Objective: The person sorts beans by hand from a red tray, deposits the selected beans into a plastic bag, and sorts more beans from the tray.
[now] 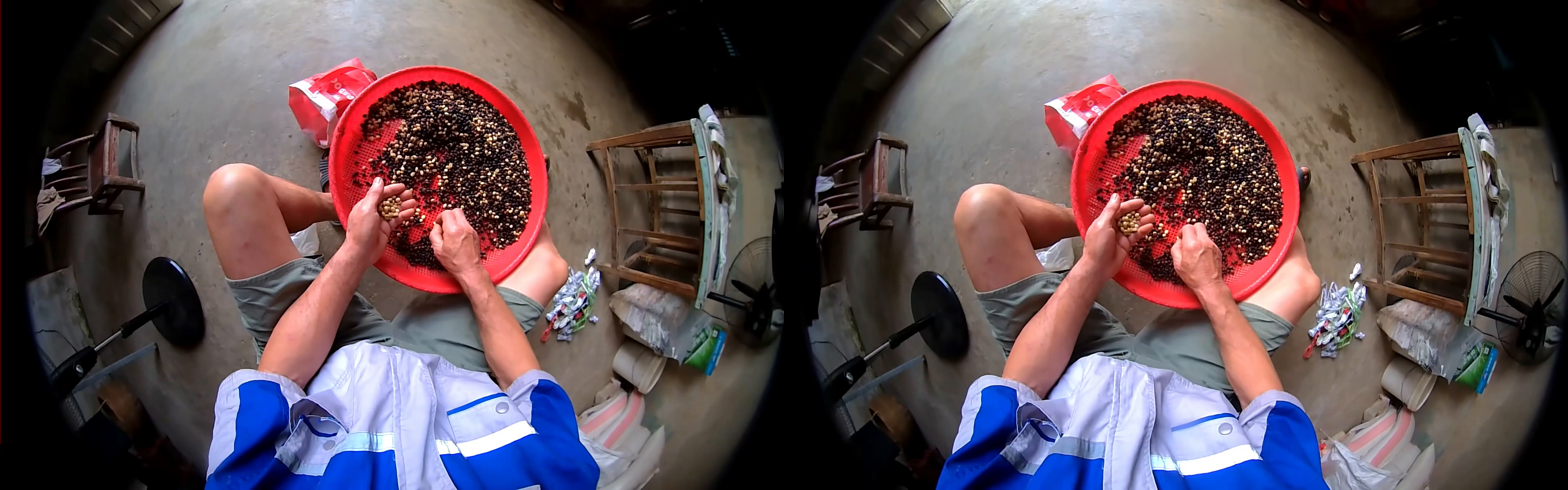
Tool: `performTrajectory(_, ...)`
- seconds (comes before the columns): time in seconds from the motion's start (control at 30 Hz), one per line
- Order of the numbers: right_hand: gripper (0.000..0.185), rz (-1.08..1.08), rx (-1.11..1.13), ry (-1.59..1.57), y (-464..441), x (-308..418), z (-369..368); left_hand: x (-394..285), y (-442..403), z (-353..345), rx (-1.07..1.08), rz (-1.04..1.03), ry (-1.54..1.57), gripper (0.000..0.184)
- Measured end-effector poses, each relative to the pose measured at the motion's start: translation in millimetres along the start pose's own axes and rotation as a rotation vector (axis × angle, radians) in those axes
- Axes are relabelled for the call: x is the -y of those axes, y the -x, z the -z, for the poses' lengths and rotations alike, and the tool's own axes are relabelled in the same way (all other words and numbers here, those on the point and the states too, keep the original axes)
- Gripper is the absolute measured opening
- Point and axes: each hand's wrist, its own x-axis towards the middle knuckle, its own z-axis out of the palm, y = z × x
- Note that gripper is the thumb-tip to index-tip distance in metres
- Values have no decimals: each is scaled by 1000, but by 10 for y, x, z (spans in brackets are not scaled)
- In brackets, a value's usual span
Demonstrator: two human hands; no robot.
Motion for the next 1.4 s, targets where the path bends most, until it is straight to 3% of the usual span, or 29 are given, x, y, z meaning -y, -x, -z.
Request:
performTrajectory(0.2, 11, -80, 32, -203, -21, -39, 26, 52, -14, 2, -7, 6, -15, 55)
performTrajectory(0.43, 12, 88, 33, -35, -129, 102, -81, 45, -14, 18, -1, 7, -15, 56)
performTrajectory(0.67, 6, 21, 115, 32, -158, 106, -86, -5, -5, -10, -7, -2, -18, 56)
performTrajectory(0.9, 7, -52, -36, -266, -216, 378, 265, 73, -9, -17, 17, 57, -31, 56)
performTrajectory(0.97, 11, 97, -108, -354, -273, 576, 327, 113, -23, 31, 39, 88, -27, 56)
performTrajectory(1.07, 21, 127, -25, -499, -279, 778, 479, 122, -22, 53, 84, 109, 42, 54)
performTrajectory(1.17, 19, 7, -130, -519, -271, 619, 425, 115, -54, 96, 57, 97, 64, 54)
performTrajectory(1.2, 15, 7, -139, -344, -266, 463, 375, 89, -40, 70, 41, 87, 57, 54)
performTrajectory(1.4, 10, 28, -39, -73, 7, -103, 125, 36, -3, -2, 19, 35, 58, 56)
